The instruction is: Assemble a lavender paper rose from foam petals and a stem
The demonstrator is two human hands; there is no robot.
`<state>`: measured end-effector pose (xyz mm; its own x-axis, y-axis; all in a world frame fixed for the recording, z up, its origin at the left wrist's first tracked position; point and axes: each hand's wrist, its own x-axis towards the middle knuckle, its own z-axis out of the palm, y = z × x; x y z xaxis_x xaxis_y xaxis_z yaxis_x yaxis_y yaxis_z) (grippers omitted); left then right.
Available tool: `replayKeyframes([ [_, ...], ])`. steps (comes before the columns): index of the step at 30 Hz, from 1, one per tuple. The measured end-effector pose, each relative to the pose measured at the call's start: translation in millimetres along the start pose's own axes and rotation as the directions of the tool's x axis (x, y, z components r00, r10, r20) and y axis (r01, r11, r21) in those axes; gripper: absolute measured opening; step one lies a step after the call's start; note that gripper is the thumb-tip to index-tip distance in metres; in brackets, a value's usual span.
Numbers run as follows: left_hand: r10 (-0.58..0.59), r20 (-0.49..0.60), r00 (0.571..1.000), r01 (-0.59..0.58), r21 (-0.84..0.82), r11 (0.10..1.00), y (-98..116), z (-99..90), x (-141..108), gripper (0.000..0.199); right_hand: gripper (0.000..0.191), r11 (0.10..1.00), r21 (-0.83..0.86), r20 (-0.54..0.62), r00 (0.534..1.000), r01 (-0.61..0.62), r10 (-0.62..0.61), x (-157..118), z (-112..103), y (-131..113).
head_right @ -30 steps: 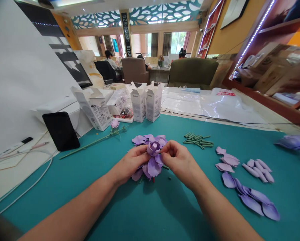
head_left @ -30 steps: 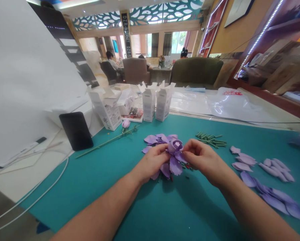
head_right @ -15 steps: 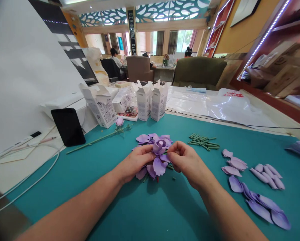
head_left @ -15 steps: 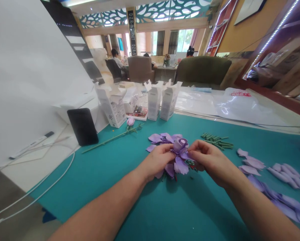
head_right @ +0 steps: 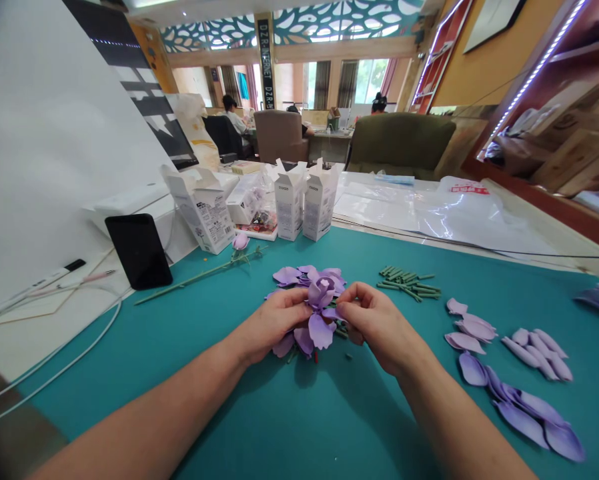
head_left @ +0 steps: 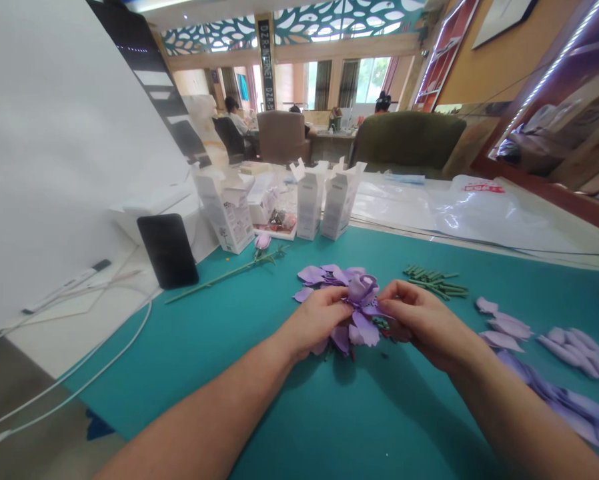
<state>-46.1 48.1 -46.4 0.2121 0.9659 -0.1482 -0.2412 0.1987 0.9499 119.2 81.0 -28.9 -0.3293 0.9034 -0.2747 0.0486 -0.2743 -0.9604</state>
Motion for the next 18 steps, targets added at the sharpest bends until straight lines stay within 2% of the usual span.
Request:
replayKeyframes([
  [18, 0.049, 0.011, 0.999, -0.049, 0.102, 0.994, -4.4, -1.9, 0.5, 0.024, 0.029, 0.997, -0.058, -0.041, 0.997, 0.056, -0.059, 1.4, 2.4, 6.9],
])
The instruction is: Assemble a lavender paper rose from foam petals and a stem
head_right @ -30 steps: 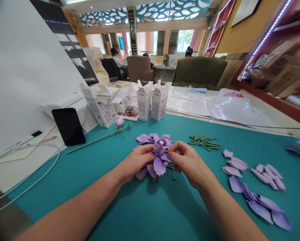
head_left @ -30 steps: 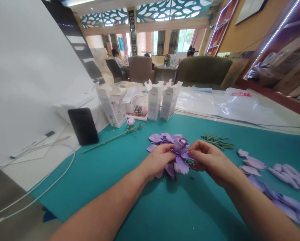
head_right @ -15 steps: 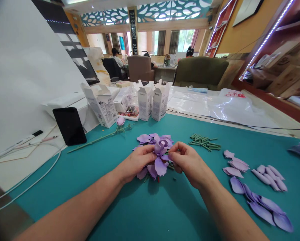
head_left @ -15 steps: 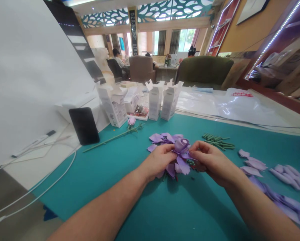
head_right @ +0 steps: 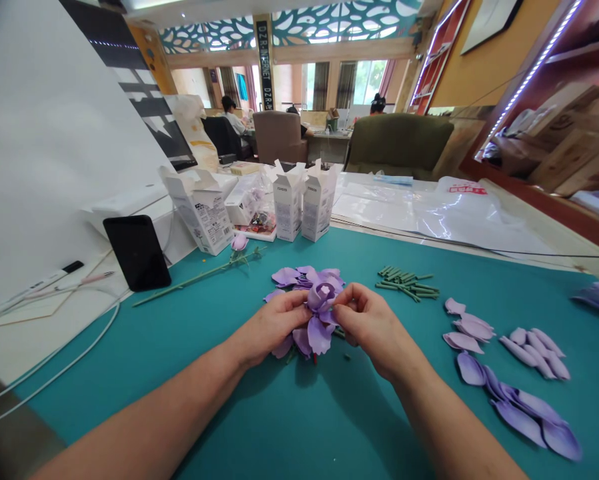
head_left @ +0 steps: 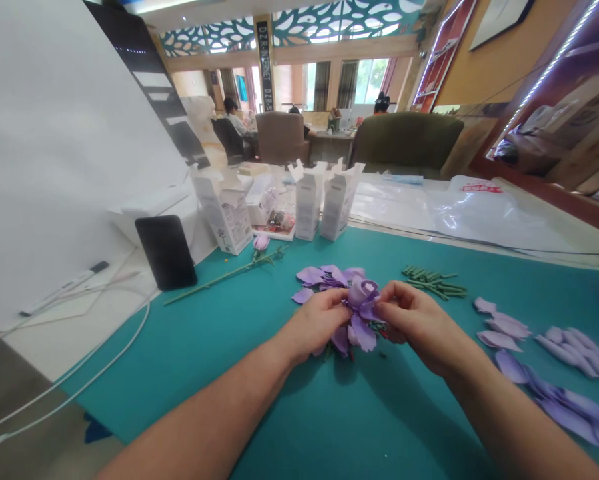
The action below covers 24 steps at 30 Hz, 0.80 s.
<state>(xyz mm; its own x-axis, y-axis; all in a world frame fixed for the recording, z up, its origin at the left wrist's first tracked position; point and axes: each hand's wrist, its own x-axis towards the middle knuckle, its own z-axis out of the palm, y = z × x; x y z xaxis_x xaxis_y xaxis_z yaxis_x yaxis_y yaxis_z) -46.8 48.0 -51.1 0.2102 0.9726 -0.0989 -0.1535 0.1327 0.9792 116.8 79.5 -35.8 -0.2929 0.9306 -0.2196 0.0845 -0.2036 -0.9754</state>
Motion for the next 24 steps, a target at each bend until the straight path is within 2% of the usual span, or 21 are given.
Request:
replayKeyframes([
  [5, -0.026, -0.027, 0.999, 0.023, -0.089, 0.996, 2, 1.1, 0, 0.023, 0.023, 0.996, -0.068, 0.017, 0.998, 0.064, -0.063, 1, -1, 5],
  [11, -0.023, -0.092, 0.996, 0.005, -0.191, 0.981, -1, -3.7, 4, 0.036, 0.026, 0.979, -0.117, 0.023, 0.986, 0.169, -0.168, -4, 7, 5],
  [14, -0.023, -0.119, 0.993, -0.003, -0.21, 0.978, -2, -6.5, 6, 0.042, 0.027, 0.978, -0.096, 0.037, 0.982, 0.186, -0.184, -6, 10, 3],
  [18, -0.037, -0.089, 0.995, 0.016, -0.223, 0.975, -3, -8.8, 8, 0.049, 0.027, 0.975, -0.115, 0.045, 0.982, 0.189, -0.185, -7, 12, -1],
  [24, -0.063, -0.092, 0.994, 0.04, -0.236, 0.971, -2, -8.5, 8, 0.049, 0.025, 0.978, -0.093, 0.071, 0.981, 0.186, -0.18, -7, 14, -4],
])
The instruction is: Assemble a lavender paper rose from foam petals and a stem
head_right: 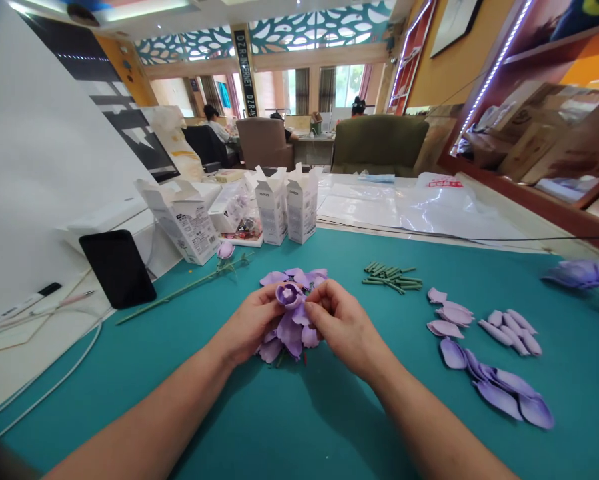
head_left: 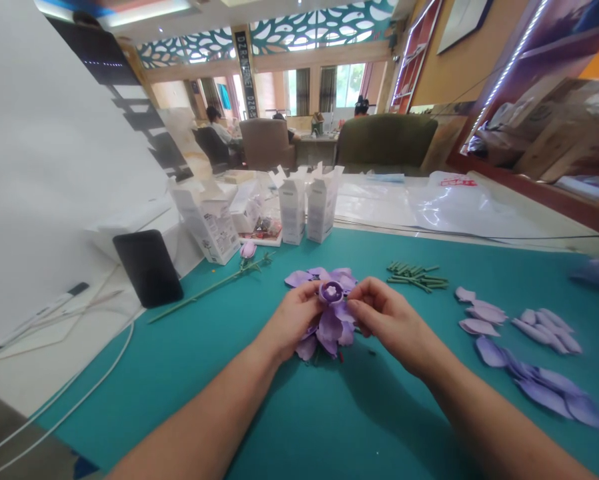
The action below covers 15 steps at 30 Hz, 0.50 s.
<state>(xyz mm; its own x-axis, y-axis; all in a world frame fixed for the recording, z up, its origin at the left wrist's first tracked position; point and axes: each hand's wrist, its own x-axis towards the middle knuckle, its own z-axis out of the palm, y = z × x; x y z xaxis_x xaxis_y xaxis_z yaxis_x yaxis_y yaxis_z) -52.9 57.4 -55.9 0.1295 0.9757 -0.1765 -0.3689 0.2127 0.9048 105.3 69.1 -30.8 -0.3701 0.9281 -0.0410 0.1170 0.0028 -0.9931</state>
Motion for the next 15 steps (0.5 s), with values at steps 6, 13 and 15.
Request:
replayKeyframes([
  [6, 0.01, -0.005, 1.0, -0.01, -0.032, 0.999, 0, -0.5, 0, 0.047, 0.026, 1.0, -0.011, 0.014, 1.0, 0.014, -0.014, 0, -3, -2],
  [13, 0.044, -0.137, 0.99, -0.047, -0.017, 0.999, 15, -7.1, 2, 0.048, 0.026, 0.985, -0.15, -0.17, 0.979, 0.085, -0.11, 9, -38, -3],
  [15, 0.038, -0.167, 0.985, -0.041, -0.013, 0.999, 20, -9.0, 2, 0.05, 0.023, 0.981, -0.177, -0.194, 0.974, 0.084, -0.119, 12, -42, 1],
])
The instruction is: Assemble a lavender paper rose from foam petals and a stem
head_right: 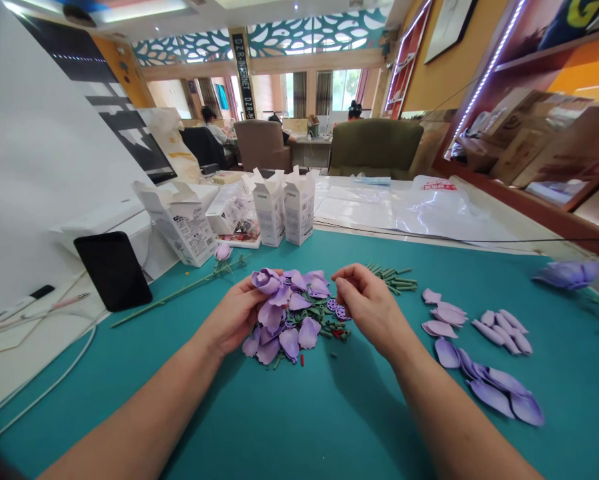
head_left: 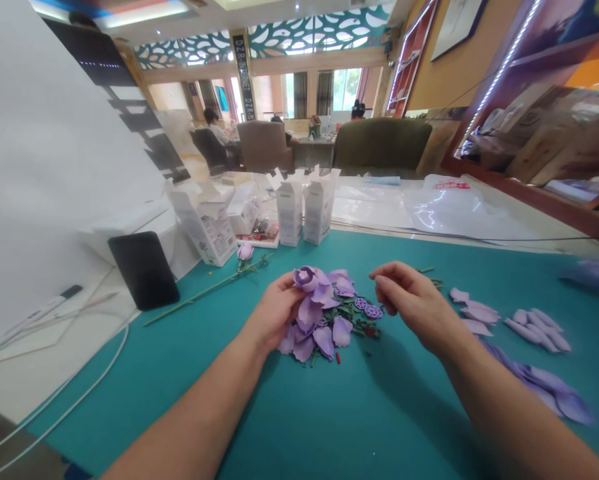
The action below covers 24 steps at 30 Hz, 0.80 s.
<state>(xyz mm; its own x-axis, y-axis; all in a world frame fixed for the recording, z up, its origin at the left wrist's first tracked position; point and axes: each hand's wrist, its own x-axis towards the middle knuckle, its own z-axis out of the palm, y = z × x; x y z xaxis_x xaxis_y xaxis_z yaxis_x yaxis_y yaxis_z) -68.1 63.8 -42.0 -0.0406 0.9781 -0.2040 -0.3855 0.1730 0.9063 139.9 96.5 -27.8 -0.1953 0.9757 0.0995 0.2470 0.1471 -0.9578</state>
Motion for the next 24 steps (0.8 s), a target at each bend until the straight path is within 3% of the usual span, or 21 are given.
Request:
replayKeyframes([
  [3, 0.0, -0.037, 0.999, 0.0, 0.0, 1.0, 4, -1.4, 0, 0.051, 0.021, 0.995, -0.094, 0.012, 1.0, 0.025, -0.024, 1, 4, 8],
  [6, 0.001, -0.044, 0.999, -0.001, -0.002, 1.0, 4, -1.8, 0, 0.045, 0.017, 0.957, -0.278, 0.128, 0.991, 0.083, -0.049, -2, 11, 14],
  [9, 0.005, -0.039, 0.999, -0.005, -0.008, 1.0, 2, -2.0, 1, 0.036, 0.014, 0.857, -0.493, 0.293, 0.956, 0.152, -0.002, -6, 18, 15],
  [11, 0.01, -0.041, 0.999, -0.011, -0.019, 1.0, 2, -2.2, 1, 0.03, 0.011, 0.758, -0.628, 0.338, 0.939, 0.176, 0.063, -9, 23, 15],
  [16, 0.0, -0.053, 0.999, -0.002, -0.039, 0.999, 0, -1.6, 3, 0.016, 0.021, 0.579, -0.786, 0.327, 0.94, 0.215, 0.094, -12, 33, 18],
  [24, -0.025, -0.039, 0.999, 0.023, -0.063, 0.998, -2, 1.1, 3, 0.016, 0.023, 0.493, -0.842, 0.309, 0.945, 0.22, 0.107, -13, 41, 25],
])
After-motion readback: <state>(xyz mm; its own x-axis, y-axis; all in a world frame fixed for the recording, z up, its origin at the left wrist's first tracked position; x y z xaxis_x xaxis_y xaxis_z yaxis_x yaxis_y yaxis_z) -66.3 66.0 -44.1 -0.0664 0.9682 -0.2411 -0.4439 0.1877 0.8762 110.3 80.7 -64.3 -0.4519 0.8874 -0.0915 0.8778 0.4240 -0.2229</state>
